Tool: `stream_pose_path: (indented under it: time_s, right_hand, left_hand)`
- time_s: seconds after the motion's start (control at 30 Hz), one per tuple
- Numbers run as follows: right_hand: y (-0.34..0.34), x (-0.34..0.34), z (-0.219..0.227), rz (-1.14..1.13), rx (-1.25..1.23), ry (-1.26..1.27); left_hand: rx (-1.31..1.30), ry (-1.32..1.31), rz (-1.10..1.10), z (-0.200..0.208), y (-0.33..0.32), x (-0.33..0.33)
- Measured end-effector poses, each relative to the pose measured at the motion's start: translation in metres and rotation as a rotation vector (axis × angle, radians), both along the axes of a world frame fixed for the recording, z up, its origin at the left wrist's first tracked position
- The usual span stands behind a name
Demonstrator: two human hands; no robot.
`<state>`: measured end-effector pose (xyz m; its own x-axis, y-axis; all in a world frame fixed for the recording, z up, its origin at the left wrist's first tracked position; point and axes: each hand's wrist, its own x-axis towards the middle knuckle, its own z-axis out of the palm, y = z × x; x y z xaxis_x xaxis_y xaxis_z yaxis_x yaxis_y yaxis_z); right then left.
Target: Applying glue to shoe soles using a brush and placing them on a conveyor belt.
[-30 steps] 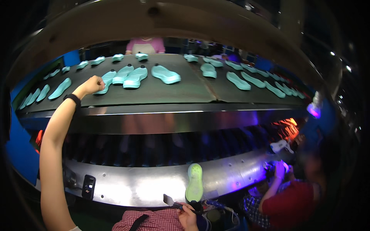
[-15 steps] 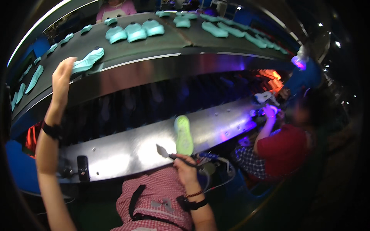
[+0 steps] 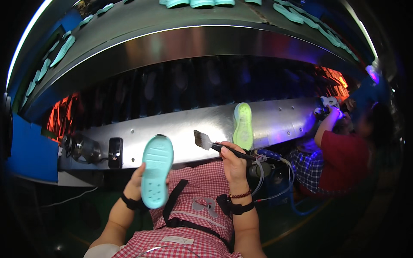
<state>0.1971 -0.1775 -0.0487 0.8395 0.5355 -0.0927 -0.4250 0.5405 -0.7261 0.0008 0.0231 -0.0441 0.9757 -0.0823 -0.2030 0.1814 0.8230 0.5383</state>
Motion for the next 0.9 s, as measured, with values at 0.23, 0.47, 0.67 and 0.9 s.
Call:
stream_pose_path:
  time_s: [0.23,0.47,0.67,0.9]
  right_hand:
    - [0.041,-0.037,0.003,0.338,-0.204,-0.117]
    - [0.068,-0.04,0.016,0.327,-0.406,-0.34]
    - [0.057,-0.058,0.044,0.39,-0.485,-1.173]
    - [0.037,-0.036,0.072,0.669,-0.367,-0.683]
  left_hand:
    - [-0.345,-0.034,0.324,-0.025,-0.031,0.023]
    - [-0.187,0.075,0.544,-0.026,-0.048,0.039]
    - [-0.063,0.096,0.631,-0.025,-0.025,0.038]
    - [-0.133,-0.018,0.492,-0.004,-0.02,0.025]
